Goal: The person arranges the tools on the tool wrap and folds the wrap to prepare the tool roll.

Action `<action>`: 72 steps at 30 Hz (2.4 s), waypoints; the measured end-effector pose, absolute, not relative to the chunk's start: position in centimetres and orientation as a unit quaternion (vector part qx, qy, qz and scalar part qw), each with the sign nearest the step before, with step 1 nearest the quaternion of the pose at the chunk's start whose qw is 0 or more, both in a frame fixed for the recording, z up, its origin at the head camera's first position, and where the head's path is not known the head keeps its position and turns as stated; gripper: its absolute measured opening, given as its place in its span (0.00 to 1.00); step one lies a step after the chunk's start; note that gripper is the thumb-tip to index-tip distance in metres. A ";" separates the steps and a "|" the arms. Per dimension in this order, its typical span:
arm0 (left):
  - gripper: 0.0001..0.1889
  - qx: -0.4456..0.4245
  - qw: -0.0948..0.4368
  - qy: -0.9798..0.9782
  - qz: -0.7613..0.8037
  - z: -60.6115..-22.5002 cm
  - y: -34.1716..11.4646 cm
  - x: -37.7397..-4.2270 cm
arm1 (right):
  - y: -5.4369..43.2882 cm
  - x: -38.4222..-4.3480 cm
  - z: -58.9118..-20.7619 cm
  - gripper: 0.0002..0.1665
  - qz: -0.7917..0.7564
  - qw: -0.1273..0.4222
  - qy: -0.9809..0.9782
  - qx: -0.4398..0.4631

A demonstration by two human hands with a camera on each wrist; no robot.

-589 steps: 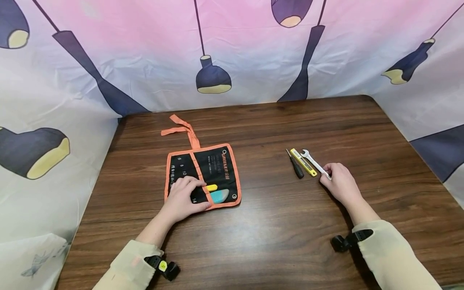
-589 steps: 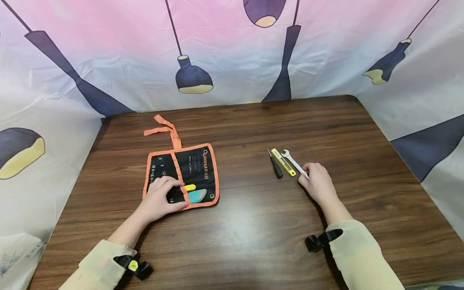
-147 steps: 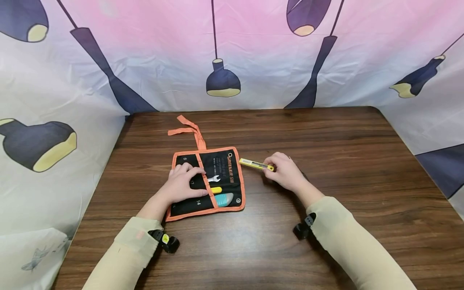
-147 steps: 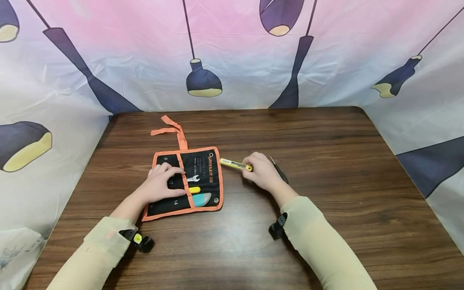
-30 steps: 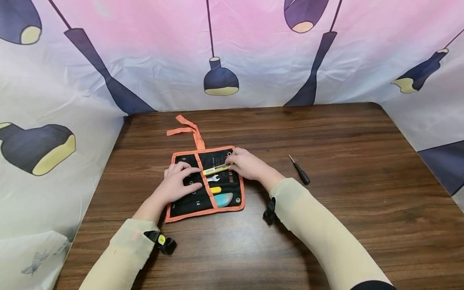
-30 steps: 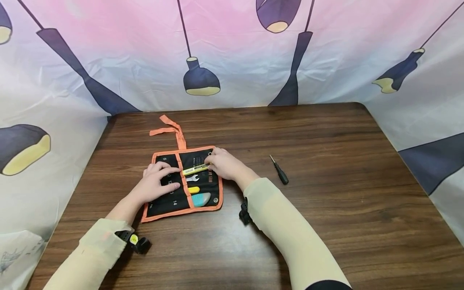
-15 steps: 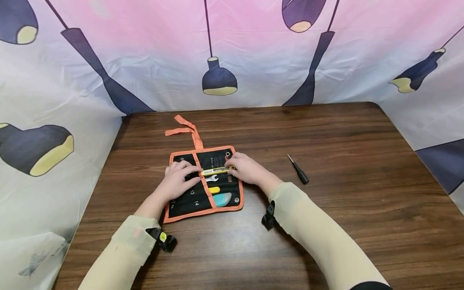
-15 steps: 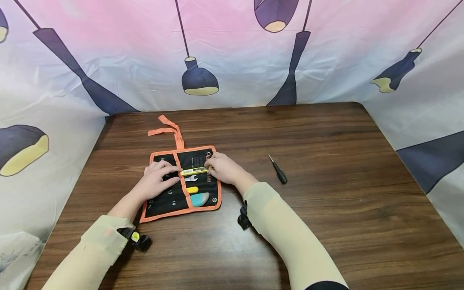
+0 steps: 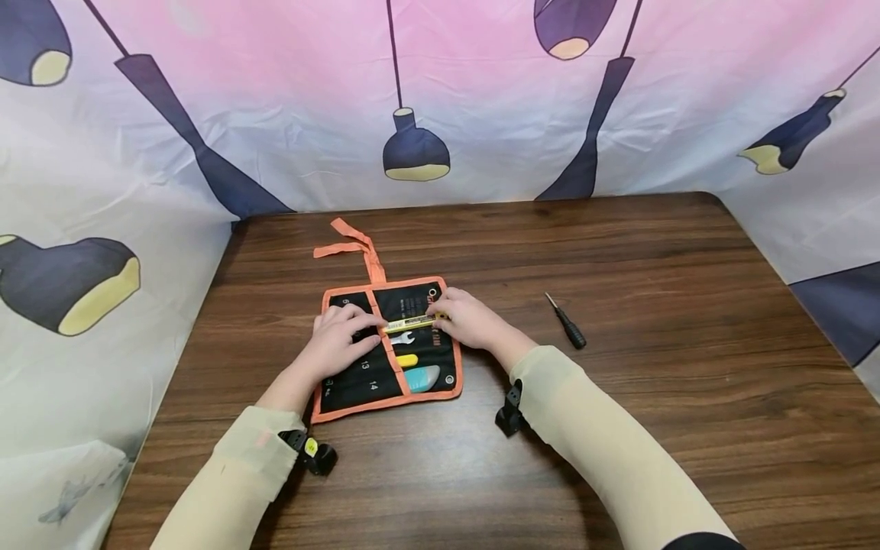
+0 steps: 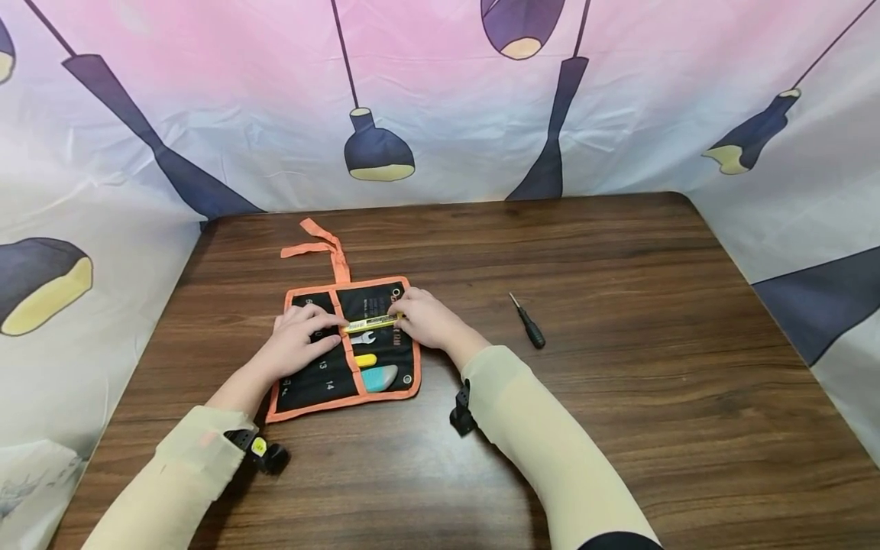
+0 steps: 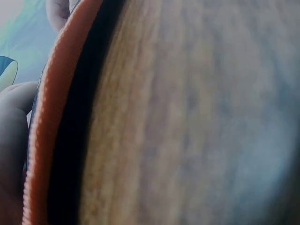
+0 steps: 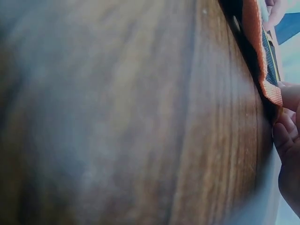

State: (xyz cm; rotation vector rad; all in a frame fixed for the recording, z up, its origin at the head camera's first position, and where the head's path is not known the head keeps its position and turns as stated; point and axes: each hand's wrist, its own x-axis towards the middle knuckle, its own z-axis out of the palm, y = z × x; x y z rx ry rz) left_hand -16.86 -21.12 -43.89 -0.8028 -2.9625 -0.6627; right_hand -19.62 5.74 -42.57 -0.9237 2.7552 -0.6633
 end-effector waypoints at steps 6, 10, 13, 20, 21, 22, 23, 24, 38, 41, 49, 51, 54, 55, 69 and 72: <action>0.10 -0.263 0.001 -0.944 -0.201 -43.8 -21.0 -17.1 | 5.9 -19.7 -42.5 0.14 -0.225 0.072 0.917 -0.322; 0.08 -0.285 0.016 -0.939 -0.193 -43.4 -20.7 -17.5 | 5.8 -19.7 -42.4 0.14 -0.224 0.051 0.914 -0.335; 0.06 -0.306 0.022 -0.932 -0.195 -43.2 -20.5 -17.9 | 5.7 -19.7 -42.3 0.14 -0.226 0.052 0.913 -0.335; 0.04 -0.362 0.023 -0.912 -0.192 -42.8 -20.4 -18.6 | 5.6 -19.7 -42.4 0.15 -0.225 0.077 0.918 -0.317; 0.04 -0.367 0.023 -0.910 -0.192 -42.8 -20.4 -18.7 | 5.6 -19.7 -42.5 0.15 -0.224 0.077 0.919 -0.316; 0.04 -0.370 0.023 -0.908 -0.193 -42.8 -20.4 -18.8 | 5.6 -19.7 -42.5 0.15 -0.225 0.078 0.919 -0.315; 0.04 -0.372 0.022 -0.907 -0.194 -42.7 -20.4 -18.9 | 5.6 -19.8 -42.5 0.15 -0.226 0.079 0.919 -0.314; 0.04 -0.373 0.019 -0.907 -0.195 -42.7 -20.4 -18.9 | 5.6 -19.8 -42.5 0.15 -0.226 0.080 0.919 -0.314; 0.05 -0.348 -0.027 -0.913 -0.210 -42.1 -20.3 -19.3 | 5.6 -19.7 -42.7 0.14 -0.227 0.050 0.912 -0.337; 0.06 -0.347 -0.032 -0.913 -0.214 -41.8 -20.0 -19.4 | 5.2 -19.7 -42.6 0.13 -0.222 0.032 0.908 -0.352; 0.05 -0.325 -0.048 -0.917 -0.226 -42.4 -20.1 -19.4 | 4.4 -19.8 -42.8 0.15 -0.212 0.065 0.919 -0.327; 0.05 -0.312 -0.048 -0.919 -0.237 -42.5 -20.2 -19.3 | 4.5 -19.9 -42.8 0.16 -0.220 0.070 0.923 -0.309; 0.05 -0.294 -0.053 -0.921 -0.249 -42.7 -20.3 -19.2 | 4.8 -19.9 -42.9 0.16 -0.233 0.071 0.925 -0.292; 0.05 -0.289 -0.055 -0.922 -0.252 -42.7 -20.3 -19.2 | 4.9 -19.9 -42.9 0.16 -0.237 0.072 0.925 -0.289; 0.07 -0.266 -0.046 -0.920 -0.286 -43.1 -21.2 -18.4 | 5.1 -19.8 -43.0 0.14 -0.238 0.065 0.926 -0.285; 0.07 -0.255 -0.054 -0.922 -0.285 -43.1 -21.0 -18.4 | 4.9 -19.7 -43.0 0.14 -0.235 0.068 0.928 -0.280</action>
